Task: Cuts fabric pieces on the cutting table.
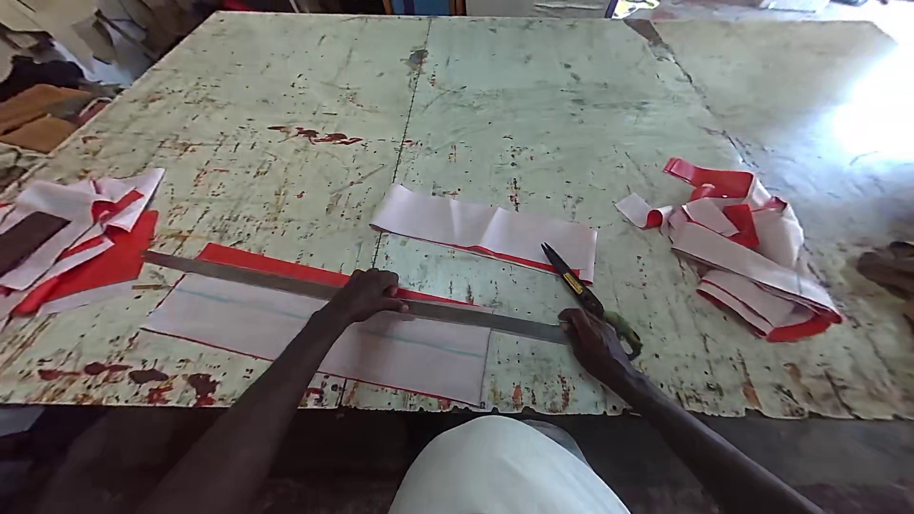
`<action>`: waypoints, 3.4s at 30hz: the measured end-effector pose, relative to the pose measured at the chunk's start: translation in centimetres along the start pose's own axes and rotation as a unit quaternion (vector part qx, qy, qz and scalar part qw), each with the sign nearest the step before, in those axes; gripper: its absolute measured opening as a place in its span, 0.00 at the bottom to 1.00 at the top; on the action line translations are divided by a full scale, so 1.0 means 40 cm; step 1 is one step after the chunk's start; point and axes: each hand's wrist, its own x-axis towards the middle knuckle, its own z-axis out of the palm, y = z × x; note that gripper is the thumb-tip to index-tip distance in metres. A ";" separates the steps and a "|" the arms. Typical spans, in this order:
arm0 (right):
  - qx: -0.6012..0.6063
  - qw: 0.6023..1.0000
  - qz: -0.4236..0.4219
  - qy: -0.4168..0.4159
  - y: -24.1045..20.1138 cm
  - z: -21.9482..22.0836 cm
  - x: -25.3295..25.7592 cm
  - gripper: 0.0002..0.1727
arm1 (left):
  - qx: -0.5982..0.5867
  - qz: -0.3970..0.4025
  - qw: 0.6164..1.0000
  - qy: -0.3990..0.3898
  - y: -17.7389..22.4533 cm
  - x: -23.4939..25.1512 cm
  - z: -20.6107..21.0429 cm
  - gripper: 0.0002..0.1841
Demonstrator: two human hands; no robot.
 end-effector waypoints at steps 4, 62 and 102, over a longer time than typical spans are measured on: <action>0.080 0.996 0.028 -0.031 -0.022 -0.024 0.011 0.17 | -0.031 0.004 1.000 -0.003 0.001 0.001 -0.064 0.23; 0.268 0.716 0.170 -0.623 -0.029 -0.150 0.110 0.36 | -0.138 -0.264 0.886 0.354 0.385 -0.271 0.466 0.60; 0.234 0.777 0.159 -0.563 -0.273 -0.001 0.183 0.28 | -0.157 -0.263 0.866 0.396 0.381 -0.259 0.485 0.63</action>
